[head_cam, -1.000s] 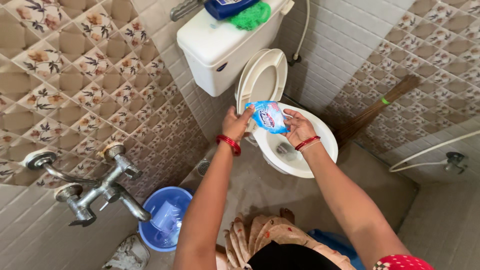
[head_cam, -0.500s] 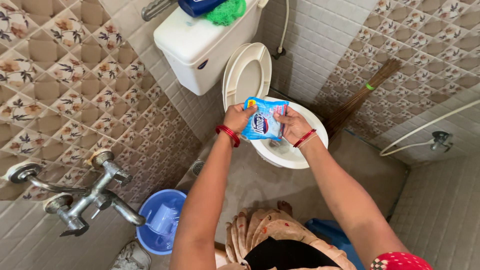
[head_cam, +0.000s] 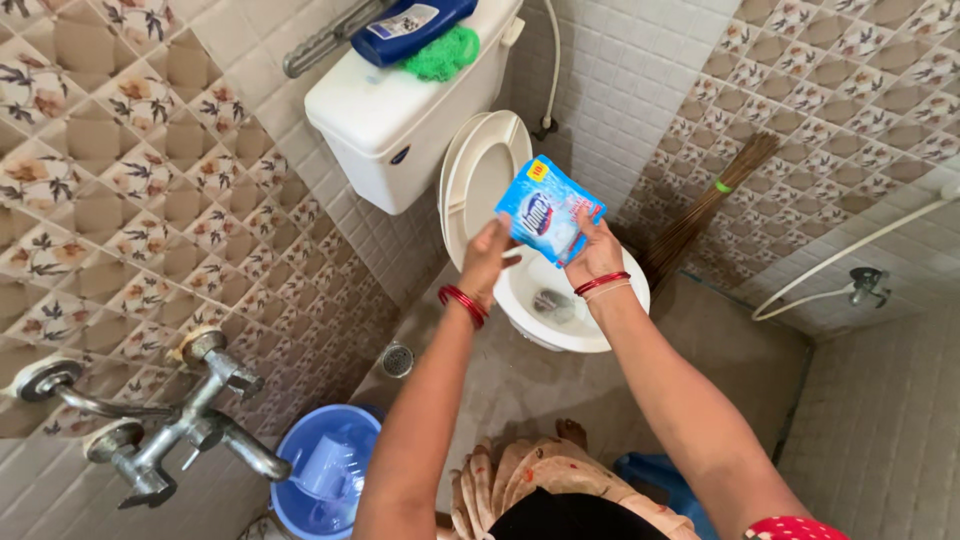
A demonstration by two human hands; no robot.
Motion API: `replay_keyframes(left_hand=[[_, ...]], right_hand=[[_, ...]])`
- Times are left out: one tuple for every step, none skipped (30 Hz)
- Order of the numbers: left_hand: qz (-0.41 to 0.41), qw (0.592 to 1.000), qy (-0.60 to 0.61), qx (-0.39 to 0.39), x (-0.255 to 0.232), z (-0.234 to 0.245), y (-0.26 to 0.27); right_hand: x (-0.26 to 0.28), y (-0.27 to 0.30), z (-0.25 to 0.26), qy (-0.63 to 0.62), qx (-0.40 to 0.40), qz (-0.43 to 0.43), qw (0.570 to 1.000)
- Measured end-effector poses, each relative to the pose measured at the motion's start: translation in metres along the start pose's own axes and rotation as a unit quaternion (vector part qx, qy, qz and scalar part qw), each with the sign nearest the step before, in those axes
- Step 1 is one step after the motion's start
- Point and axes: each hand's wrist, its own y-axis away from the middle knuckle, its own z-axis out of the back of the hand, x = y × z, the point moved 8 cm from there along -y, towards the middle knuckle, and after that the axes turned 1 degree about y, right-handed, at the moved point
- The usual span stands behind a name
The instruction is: The person rinses the toilet bowl with a handheld spray nozzle, then pours a powdered cleaning agent from a sachet into the bowl. They scrub the interior with a toilet brush and later use a traditional broom to continue scrubbing the bowl.
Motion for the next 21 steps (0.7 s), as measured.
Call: replay_keyframes(left_hand=[[-0.033,0.998,-0.054,0.015,0.004,-0.004,0.002],[-0.066,0.991,-0.108,0.030,0.010,-0.009,0.003],[-0.098,0.981,-0.161,0.045,0.015,-0.015,0.003],[-0.076,0.984,-0.157,0.017,0.026,-0.012,-0.001],[-0.054,0.987,-0.153,-0.011,0.037,-0.009,-0.003],[-0.031,0.988,-0.148,-0.039,0.047,-0.004,-0.005],[-0.038,0.993,-0.100,-0.045,0.049,-0.002,-0.007],[-0.046,0.996,-0.052,-0.051,0.049,0.000,-0.008],[-0.054,0.997,-0.004,-0.056,0.047,0.004,-0.009],[-0.046,0.997,-0.025,-0.049,0.045,0.007,-0.009],[-0.038,0.997,-0.045,-0.042,0.044,0.008,-0.009],[-0.030,0.997,-0.065,-0.035,0.041,0.009,-0.008],[-0.026,0.996,-0.084,-0.029,0.039,0.009,-0.005],[-0.021,0.994,-0.103,-0.022,0.038,0.009,-0.002],[-0.018,0.992,-0.123,-0.014,0.035,0.008,-0.001],[-0.043,0.987,-0.154,-0.036,0.028,0.010,0.002],[-0.068,0.979,-0.184,-0.057,0.021,0.012,0.005],[-0.092,0.969,-0.214,-0.078,0.015,0.013,0.007],[-0.094,0.976,-0.181,-0.074,0.014,0.012,0.009],[-0.096,0.982,-0.149,-0.069,0.014,0.012,0.011],[-0.098,0.986,-0.117,-0.064,0.014,0.011,0.012]], right_hand=[[0.000,0.002,-0.006,-0.008,0.011,0.002,1.000],[-0.001,0.003,-0.011,-0.010,0.022,0.001,1.000],[-0.003,0.004,-0.016,-0.011,0.033,-0.001,0.999],[-0.005,0.004,-0.020,-0.013,0.043,-0.003,0.999],[-0.007,0.005,-0.020,0.012,0.038,-0.012,0.999],[-0.008,0.005,-0.019,0.036,0.034,-0.021,0.999],[-0.009,0.005,-0.019,0.061,0.030,-0.031,0.997],[-0.007,0.005,-0.017,0.103,0.025,-0.037,0.994],[-0.004,0.004,-0.016,0.144,0.020,-0.043,0.988],[-0.001,0.004,-0.014,0.185,0.016,-0.049,0.981],[0.004,0.004,-0.014,0.203,0.026,-0.048,0.978],[0.009,0.004,-0.014,0.220,0.036,-0.047,0.974],[0.013,0.005,-0.013,0.237,0.046,-0.047,0.969],[0.012,0.007,-0.010,0.254,0.056,-0.066,0.963],[0.009,0.007,-0.009,0.270,0.068,-0.085,0.957],[0.006,0.006,-0.007,0.285,0.079,-0.103,0.950],[0.006,0.003,-0.004,0.286,0.076,-0.103,0.950],[0.004,-0.001,-0.002,0.286,0.074,-0.103,0.950],[0.000,-0.004,0.002,0.286,0.070,-0.103,0.950],[-0.003,-0.008,0.006,0.309,0.066,-0.099,0.944],[-0.005,-0.013,0.009,0.331,0.062,-0.094,0.937]])
